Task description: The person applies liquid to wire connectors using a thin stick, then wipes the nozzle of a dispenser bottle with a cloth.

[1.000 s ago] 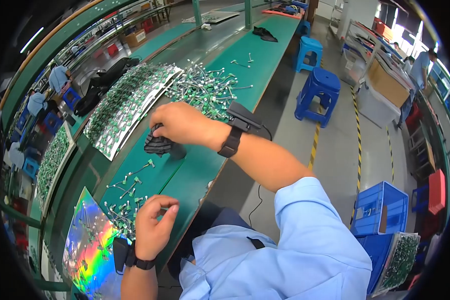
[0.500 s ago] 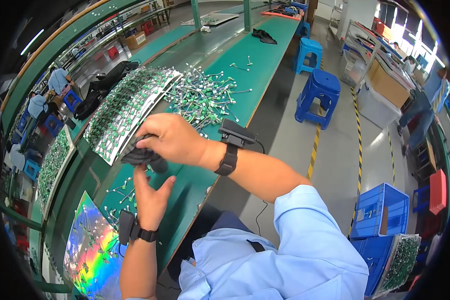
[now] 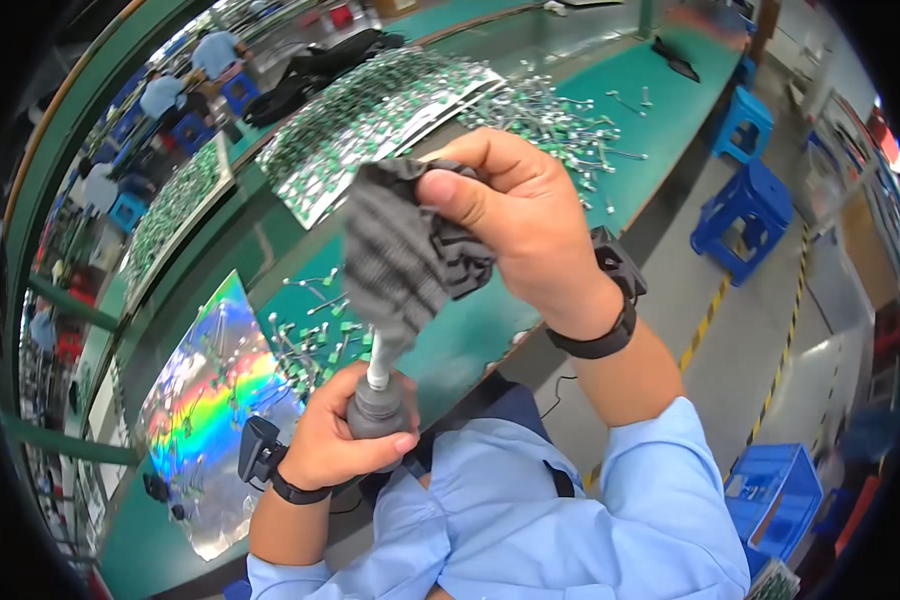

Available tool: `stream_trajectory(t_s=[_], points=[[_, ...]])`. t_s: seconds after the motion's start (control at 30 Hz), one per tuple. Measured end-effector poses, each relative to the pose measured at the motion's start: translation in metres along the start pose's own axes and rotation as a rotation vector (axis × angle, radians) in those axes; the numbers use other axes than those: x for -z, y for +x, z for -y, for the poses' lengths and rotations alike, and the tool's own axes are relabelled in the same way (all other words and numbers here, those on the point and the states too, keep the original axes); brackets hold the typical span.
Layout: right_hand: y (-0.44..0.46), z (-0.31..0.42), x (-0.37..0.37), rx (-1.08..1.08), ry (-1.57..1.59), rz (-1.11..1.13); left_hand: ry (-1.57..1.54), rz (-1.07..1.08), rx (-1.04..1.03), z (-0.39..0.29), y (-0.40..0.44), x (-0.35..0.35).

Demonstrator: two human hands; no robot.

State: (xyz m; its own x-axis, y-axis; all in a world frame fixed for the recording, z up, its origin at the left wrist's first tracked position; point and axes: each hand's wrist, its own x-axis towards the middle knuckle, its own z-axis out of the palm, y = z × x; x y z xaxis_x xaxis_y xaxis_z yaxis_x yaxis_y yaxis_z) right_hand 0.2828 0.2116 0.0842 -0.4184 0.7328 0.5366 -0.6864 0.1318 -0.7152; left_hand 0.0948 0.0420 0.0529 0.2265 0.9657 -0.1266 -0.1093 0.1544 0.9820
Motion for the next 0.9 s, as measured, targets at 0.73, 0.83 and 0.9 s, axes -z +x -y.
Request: stream_trajectory(t_s=[0.73, 0.83, 0.9], points=[[-0.023, -0.024, -0.039, -0.118, -0.226, 0.809, -0.228, -0.012, -0.026, 0.022, -0.045, 0.019], [-0.024, -0.028, -0.041, -0.131, -0.298, 0.817, -0.270, 0.016, -0.030, 0.019, -0.047, 0.016], [-0.024, -0.031, -0.045, -0.106, -0.353, 0.815, -0.236, 0.025, -0.020, 0.020, -0.048, 0.019]])
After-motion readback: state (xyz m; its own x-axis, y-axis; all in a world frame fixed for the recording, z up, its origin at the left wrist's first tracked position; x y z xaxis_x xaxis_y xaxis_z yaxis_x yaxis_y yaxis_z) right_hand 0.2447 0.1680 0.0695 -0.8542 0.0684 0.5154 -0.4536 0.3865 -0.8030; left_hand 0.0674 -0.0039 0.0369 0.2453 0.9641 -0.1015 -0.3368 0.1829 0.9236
